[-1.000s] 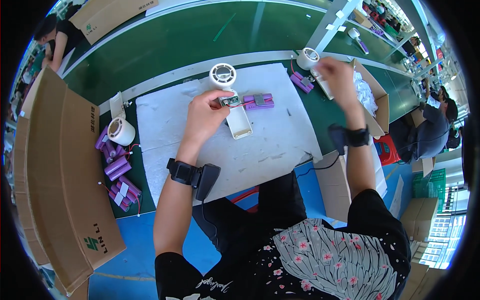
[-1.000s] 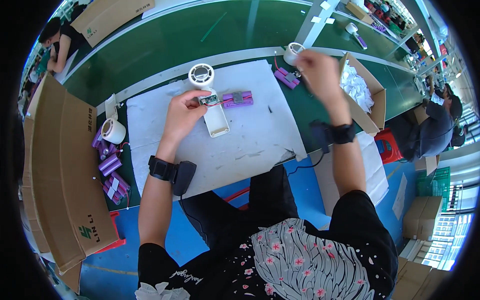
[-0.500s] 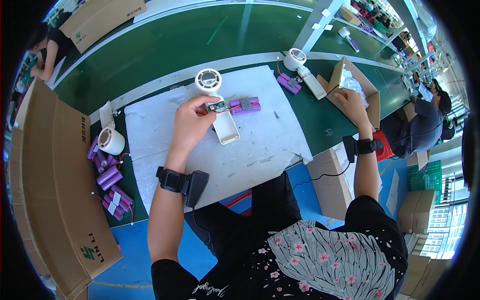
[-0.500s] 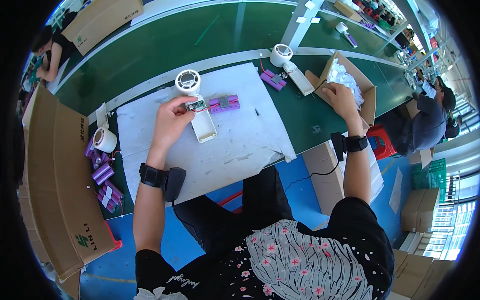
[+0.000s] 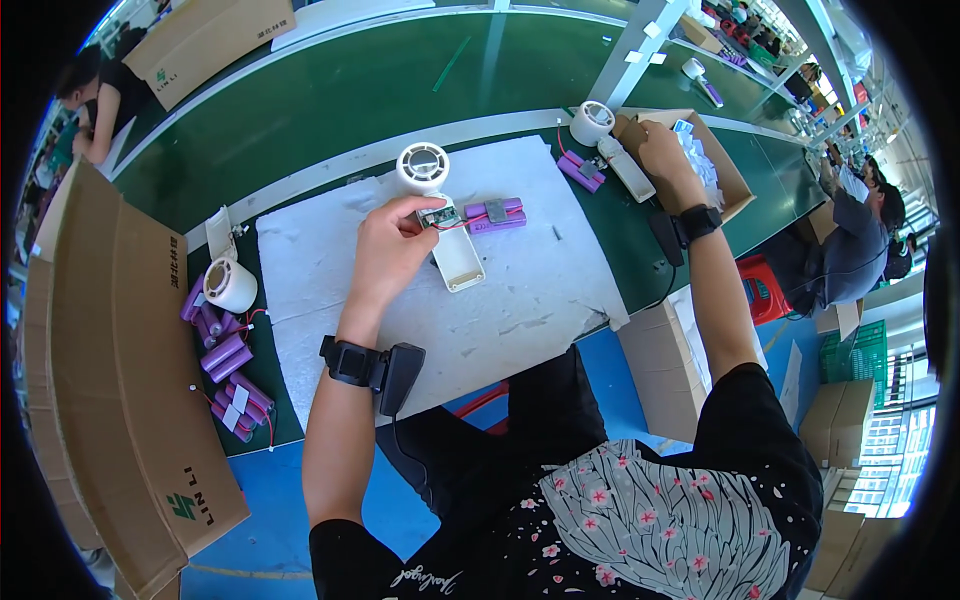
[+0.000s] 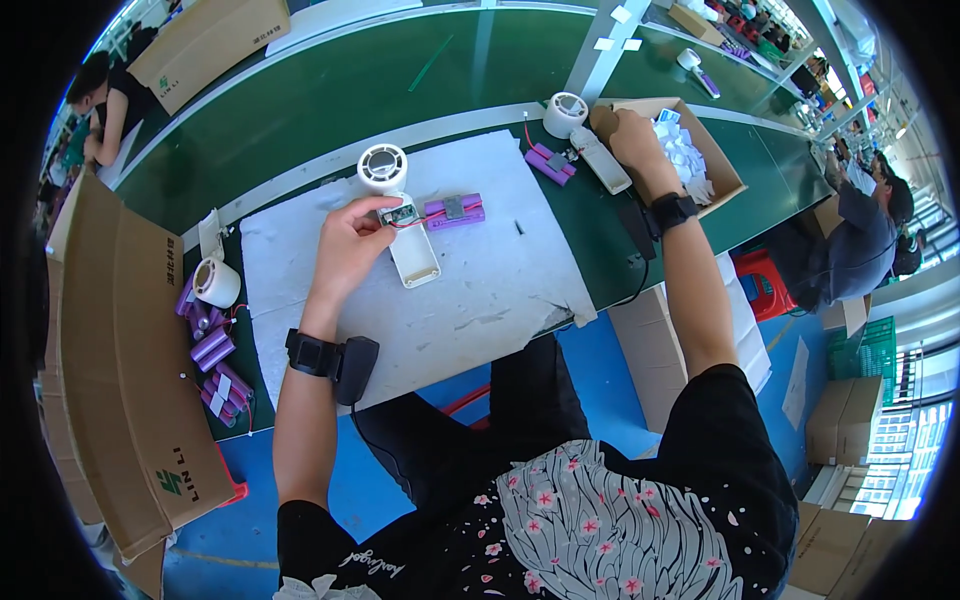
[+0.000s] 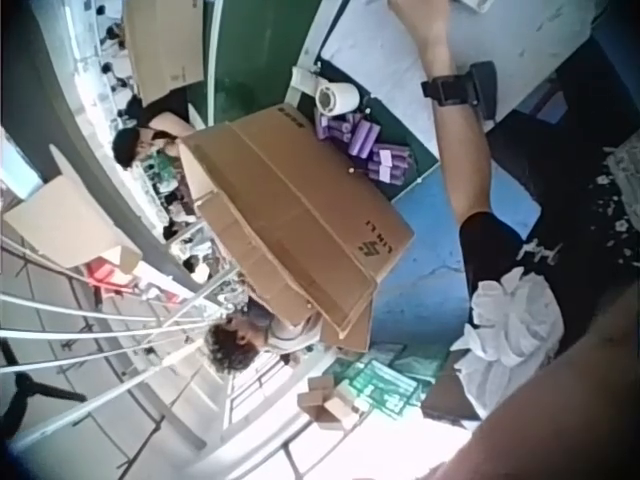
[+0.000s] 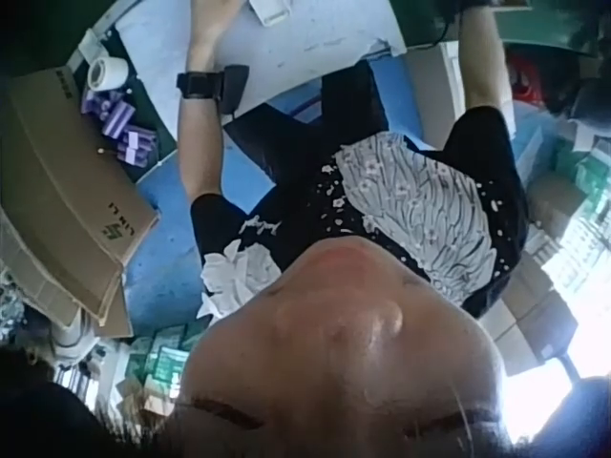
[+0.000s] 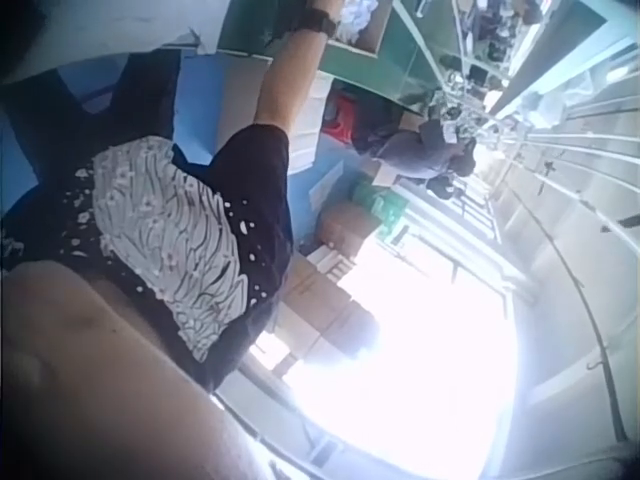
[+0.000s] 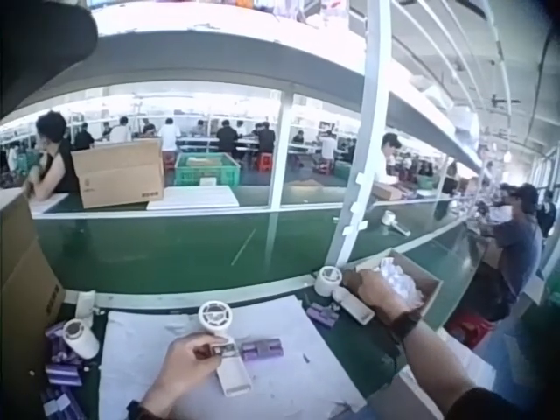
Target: The person places a battery pack into a plastic fan housing and connects it to a circuit board. They then repeat the process with a second fan housing, inserting the battery and connecting the wiring.
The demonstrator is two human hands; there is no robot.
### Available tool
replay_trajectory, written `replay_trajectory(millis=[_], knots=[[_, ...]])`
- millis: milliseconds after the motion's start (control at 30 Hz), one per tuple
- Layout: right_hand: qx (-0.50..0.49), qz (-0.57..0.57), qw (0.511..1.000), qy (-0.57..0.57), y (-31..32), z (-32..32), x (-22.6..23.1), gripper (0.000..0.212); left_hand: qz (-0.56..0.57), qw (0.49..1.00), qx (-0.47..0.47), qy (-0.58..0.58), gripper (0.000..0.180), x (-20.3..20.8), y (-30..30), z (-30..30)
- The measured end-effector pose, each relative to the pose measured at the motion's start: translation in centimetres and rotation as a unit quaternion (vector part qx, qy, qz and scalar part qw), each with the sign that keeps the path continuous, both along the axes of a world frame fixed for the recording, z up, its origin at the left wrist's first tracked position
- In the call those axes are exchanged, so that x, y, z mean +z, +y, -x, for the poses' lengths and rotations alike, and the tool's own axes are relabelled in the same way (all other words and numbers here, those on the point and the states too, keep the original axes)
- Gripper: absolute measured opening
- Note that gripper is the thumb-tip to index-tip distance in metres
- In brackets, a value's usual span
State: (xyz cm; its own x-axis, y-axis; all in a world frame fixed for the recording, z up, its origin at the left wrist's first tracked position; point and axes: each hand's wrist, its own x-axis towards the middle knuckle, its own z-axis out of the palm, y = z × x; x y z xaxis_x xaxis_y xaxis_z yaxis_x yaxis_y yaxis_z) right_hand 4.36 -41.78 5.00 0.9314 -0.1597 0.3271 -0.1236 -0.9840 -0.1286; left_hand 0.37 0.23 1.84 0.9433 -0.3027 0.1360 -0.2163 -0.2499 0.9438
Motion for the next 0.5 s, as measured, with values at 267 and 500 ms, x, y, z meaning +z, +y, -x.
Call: replay_trajectory(millis=[267,500], knots=[[-0.02,0.019,1.0,0.002,-1.3,-0.2,0.8,0.03,0.002,1.0,-0.002,0.003,0.033,-0.1,-0.2,-0.1],[-0.013,-0.076,0.96,0.271,-1.5,6.5,6.8,0.037,-0.009,1.0,-0.008,-0.01,0.034,0.2,0.1,0.1]])
